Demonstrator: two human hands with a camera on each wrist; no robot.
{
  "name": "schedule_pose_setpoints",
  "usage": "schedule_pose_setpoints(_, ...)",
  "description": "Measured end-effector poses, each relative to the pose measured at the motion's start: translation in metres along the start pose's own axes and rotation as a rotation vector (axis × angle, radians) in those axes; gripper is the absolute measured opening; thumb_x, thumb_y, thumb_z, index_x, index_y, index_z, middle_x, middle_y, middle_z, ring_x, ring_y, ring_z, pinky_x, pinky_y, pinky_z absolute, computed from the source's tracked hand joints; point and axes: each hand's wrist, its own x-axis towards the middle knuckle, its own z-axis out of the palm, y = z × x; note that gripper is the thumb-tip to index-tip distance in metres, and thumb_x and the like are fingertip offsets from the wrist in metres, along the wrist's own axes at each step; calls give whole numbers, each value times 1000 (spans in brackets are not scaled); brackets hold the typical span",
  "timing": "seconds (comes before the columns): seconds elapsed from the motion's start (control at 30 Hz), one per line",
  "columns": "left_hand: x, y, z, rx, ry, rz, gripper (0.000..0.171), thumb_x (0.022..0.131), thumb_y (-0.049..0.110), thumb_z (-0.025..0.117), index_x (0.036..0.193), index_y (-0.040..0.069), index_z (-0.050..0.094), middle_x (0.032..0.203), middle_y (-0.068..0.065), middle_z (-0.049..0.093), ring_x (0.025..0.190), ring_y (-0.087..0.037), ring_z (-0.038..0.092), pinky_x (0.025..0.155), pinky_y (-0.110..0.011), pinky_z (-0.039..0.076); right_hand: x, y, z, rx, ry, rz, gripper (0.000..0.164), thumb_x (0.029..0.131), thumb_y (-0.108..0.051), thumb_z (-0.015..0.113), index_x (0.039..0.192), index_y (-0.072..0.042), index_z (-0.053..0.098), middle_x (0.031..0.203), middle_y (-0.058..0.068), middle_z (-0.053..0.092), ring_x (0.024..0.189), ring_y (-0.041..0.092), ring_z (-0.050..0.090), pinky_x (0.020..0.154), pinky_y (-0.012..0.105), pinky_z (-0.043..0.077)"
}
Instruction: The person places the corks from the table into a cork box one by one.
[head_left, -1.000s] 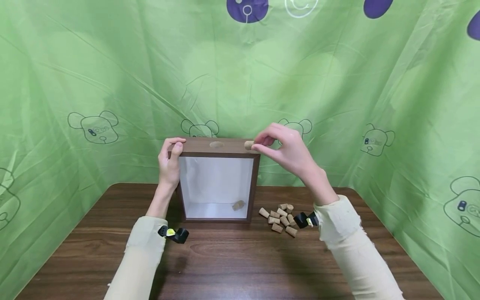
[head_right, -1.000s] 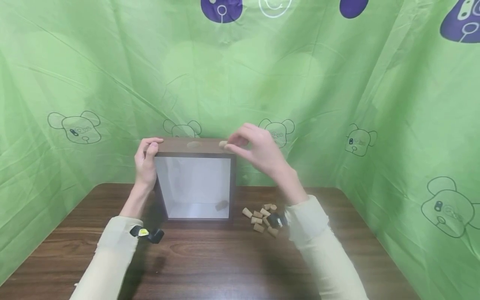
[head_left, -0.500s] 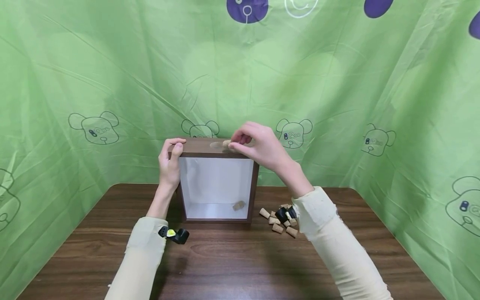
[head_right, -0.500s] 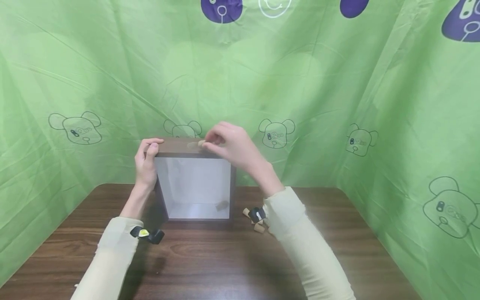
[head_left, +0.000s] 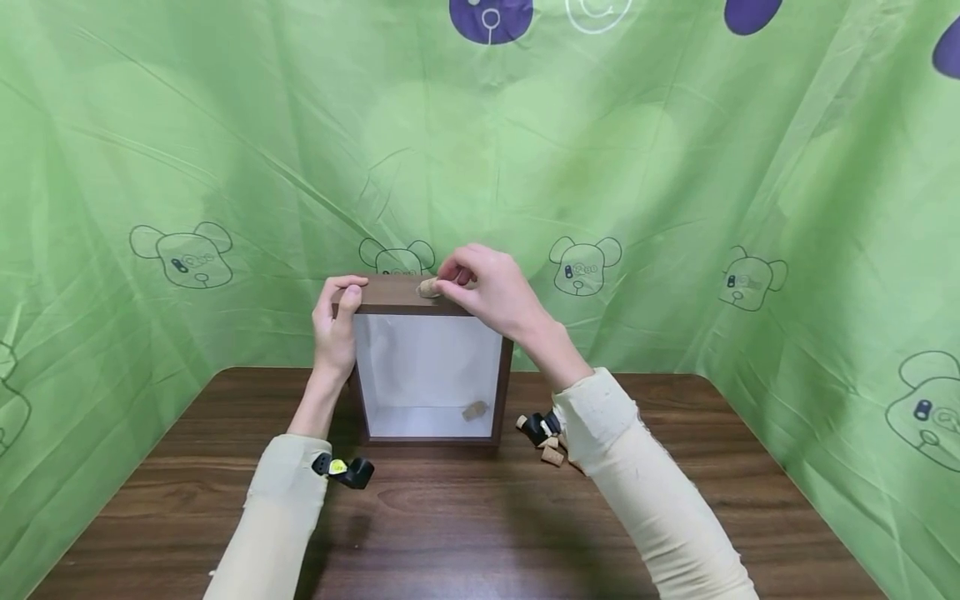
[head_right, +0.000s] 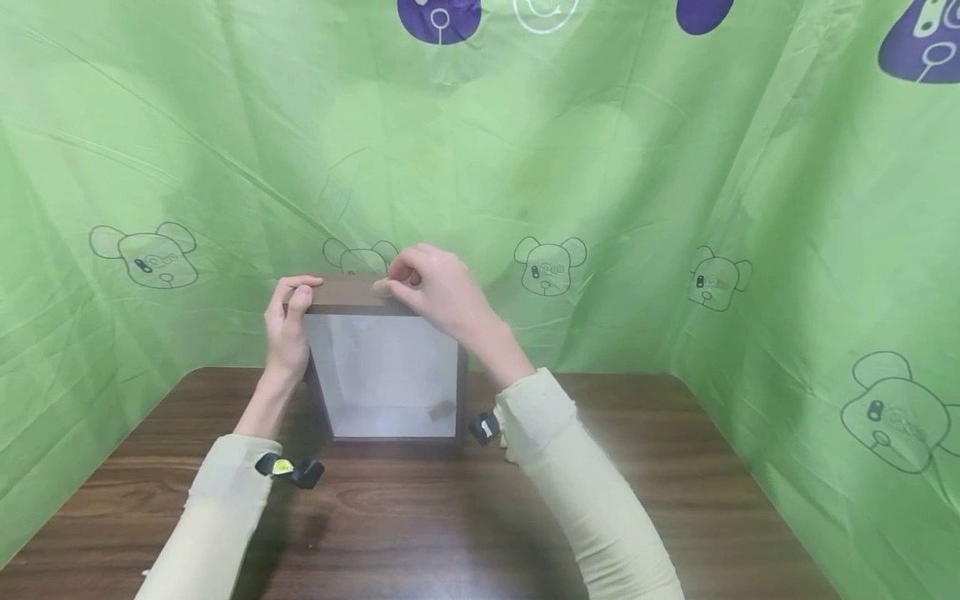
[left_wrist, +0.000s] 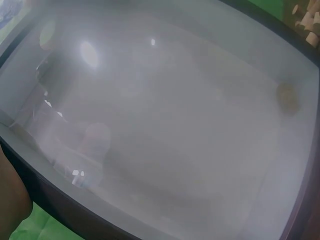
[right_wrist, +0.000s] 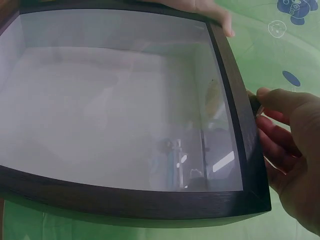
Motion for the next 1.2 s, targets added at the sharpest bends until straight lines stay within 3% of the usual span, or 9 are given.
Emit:
schedule_pose_setpoints(0.23,0,0,0,0,1,6,38,94,29,54,114,-3,62,112,9,62,109,-12,51,98,-29,30,3,-2,1,-34,-24,47,13,91,-24,72,97,-12,70,96,0,68,84,10,64,79,27,53)
schedule_pose_setpoints(0.63,0,0,1,13,-1,-8,37,94,32,55,114,2,64,113,9,62,110,-13,51,97,-29,31,5,-10,2,-66,-34,120,12,91,-21,71,100,-13,70,103,1,67,91,13,65,83,26,52)
schedule_pose_setpoints(0.87,0,9,-2,23,6,-19,40,95,25,52,116,-7,60,110,12,61,108,-8,50,96,-27,30,1,-11,-3,-57,-35,108,14,92,-17,69,104,-10,70,106,1,68,94,14,64,86,24,51)
schedule_pose_setpoints(1.2,0,-2,0,2,2,5,34,95,29,54,113,3,64,114,9,62,112,-12,51,99,-29,30,-23,-6,-15,-48,26,93,11,92,-16,69,101,-10,70,102,2,68,93,15,64,87,28,53)
